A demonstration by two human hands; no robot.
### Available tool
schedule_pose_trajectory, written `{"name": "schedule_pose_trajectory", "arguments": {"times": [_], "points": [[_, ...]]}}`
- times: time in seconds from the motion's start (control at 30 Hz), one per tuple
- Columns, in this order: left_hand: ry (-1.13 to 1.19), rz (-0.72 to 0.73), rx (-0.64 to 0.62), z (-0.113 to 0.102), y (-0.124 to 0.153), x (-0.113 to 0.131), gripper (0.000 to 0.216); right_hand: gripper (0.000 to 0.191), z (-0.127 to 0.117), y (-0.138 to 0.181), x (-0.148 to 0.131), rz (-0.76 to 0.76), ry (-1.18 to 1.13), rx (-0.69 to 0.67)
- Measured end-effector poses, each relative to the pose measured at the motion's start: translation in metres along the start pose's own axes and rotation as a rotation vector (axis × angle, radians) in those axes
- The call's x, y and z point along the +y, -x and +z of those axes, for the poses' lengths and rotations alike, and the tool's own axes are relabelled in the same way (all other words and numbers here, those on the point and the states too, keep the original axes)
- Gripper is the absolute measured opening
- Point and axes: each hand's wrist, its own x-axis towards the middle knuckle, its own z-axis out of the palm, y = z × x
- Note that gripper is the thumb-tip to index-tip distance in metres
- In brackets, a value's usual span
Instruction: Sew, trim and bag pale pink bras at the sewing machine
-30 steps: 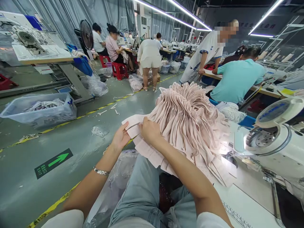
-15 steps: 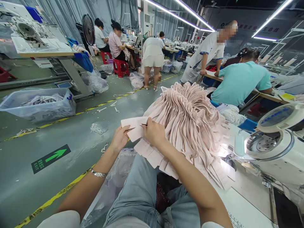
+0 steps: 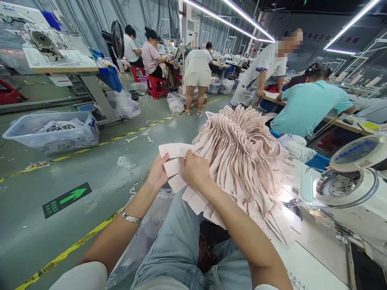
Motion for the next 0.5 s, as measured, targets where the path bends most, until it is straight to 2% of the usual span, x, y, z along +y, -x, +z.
{"name": "schedule_pose_trajectory", "arguments": {"times": [0.27, 0.5], "points": [[0.03, -0.005, -0.044, 0.0078, 0.003, -0.0027, 0.024, 0.029, -0.0007, -0.0026, 0.0017, 0.008, -0.01, 0.011], [0.02, 0.021, -0.061, 0.0011, -0.001, -0.0042, 0.022, 0.027, 0.0034, -0.0034, 0.0043, -0.028, 0.006, -0.004]]}}
